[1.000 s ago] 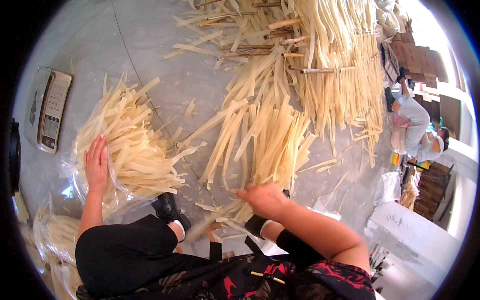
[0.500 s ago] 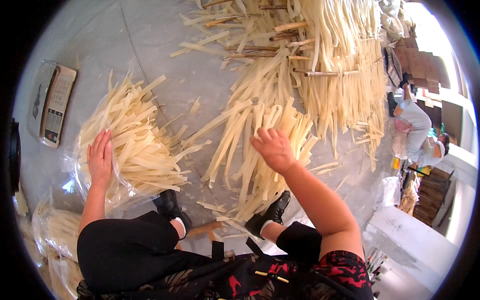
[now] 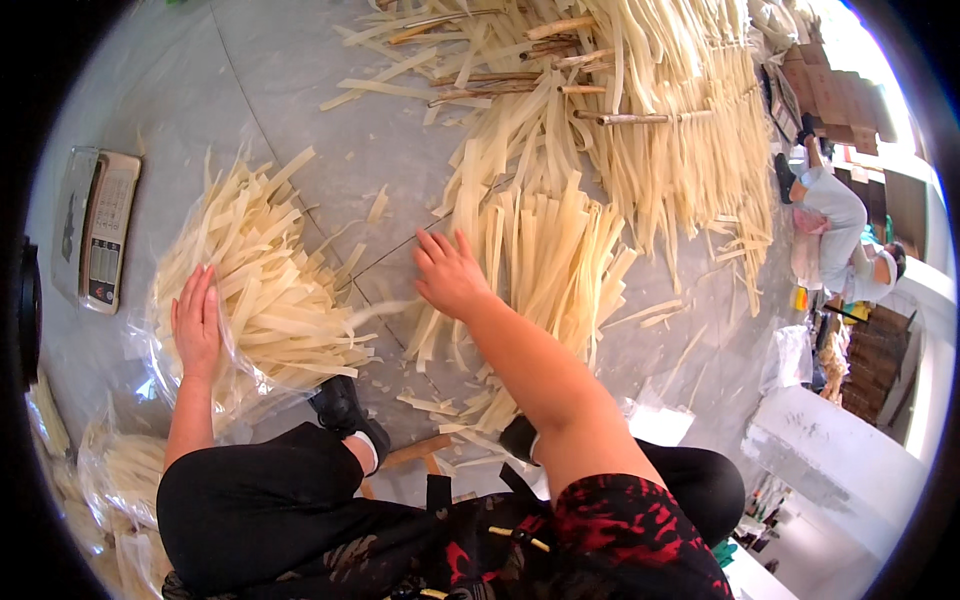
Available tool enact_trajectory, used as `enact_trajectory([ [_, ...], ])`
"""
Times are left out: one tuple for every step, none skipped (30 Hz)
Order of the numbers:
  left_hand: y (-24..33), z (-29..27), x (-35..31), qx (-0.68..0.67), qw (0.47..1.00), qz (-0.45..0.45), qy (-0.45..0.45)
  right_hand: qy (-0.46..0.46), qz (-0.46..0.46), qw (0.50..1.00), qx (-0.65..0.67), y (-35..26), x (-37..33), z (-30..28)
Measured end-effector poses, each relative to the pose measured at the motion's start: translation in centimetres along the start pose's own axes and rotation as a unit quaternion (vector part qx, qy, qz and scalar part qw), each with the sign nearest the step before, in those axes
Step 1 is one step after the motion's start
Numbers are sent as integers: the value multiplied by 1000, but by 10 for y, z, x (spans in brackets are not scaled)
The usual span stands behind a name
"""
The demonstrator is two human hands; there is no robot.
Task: The person gathers bundles of long, flat dried noodles by hand, places them into plastic bags, and weighs the filled bags on a digital scale. They also handle wooden poles that hold more bundles of noodles.
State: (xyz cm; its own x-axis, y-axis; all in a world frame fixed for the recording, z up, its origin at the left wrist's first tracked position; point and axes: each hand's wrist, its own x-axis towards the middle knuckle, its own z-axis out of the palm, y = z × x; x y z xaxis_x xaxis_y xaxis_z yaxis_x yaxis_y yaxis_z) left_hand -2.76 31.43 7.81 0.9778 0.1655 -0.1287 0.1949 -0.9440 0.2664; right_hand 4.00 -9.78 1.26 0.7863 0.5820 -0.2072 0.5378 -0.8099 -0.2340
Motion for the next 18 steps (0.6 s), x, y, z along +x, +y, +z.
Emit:
enact_trajectory([
  [0, 0, -2, -3, 1000, -1, 1, -63, -12, 998, 4, 9, -21, -2],
  [0, 1, -3, -3, 1000, 0, 3, -128, -22, 991, 6, 20, -48, -7],
  [-1, 2, -3, -2, 1000, 1, 6, -175, -50, 983, -8, 30, -73, -14],
  [0, 2, -2, -1, 1000, 3, 11, -219, -76, 972, -21, 37, -95, -21],
  [1, 4, 0, -2, 1000, 8, 11, -209, -81, 975, -12, 43, -115, -25],
  [1, 4, -1, 2, 1000, 10, 11, -198, -89, 976, 0, 42, -127, -30],
  [1, 4, -1, 5, 1000, 12, 11, -187, -97, 977, 12, 42, -133, -32],
  [1, 5, -1, 4, 1000, 11, 12, -143, -63, 987, 31, 45, -135, -32],
  [-1, 4, -2, 5, 1000, 9, 13, -98, -31, 993, 55, 42, -130, -41],
  [-2, 4, -2, 6, 1000, 7, 14, -15, 46, 995, 84, 37, -125, -46],
  [-4, 2, -4, 7, 1000, 4, 12, 68, 123, 984, 112, 32, -120, -46],
  [-1, 1, -3, 5, 1000, 5, 12, 93, 275, 949, 127, 28, -120, -37],
  [0, 2, -2, 2, 1000, 7, 10, 73, 354, 923, 129, 25, -116, -30],
  [1, 4, 0, -1, 1000, 9, 12, 54, 430, 892, 132, 23, -110, -23],
  [0, 3, -1, 0, 1000, 9, 12, 32, 500, 854, 137, 21, -100, -17],
  [-1, 3, -1, 2, 1000, 9, 13, 9, 524, 841, 136, 22, -90, -12],
  [0, 5, -1, -2, 1000, 8, 11, 9, 553, 824, 123, 29, -83, -13],
  [-1, 5, -2, -1, 1000, 5, 9, 7, 581, 806, 115, 36, -78, -14],
])
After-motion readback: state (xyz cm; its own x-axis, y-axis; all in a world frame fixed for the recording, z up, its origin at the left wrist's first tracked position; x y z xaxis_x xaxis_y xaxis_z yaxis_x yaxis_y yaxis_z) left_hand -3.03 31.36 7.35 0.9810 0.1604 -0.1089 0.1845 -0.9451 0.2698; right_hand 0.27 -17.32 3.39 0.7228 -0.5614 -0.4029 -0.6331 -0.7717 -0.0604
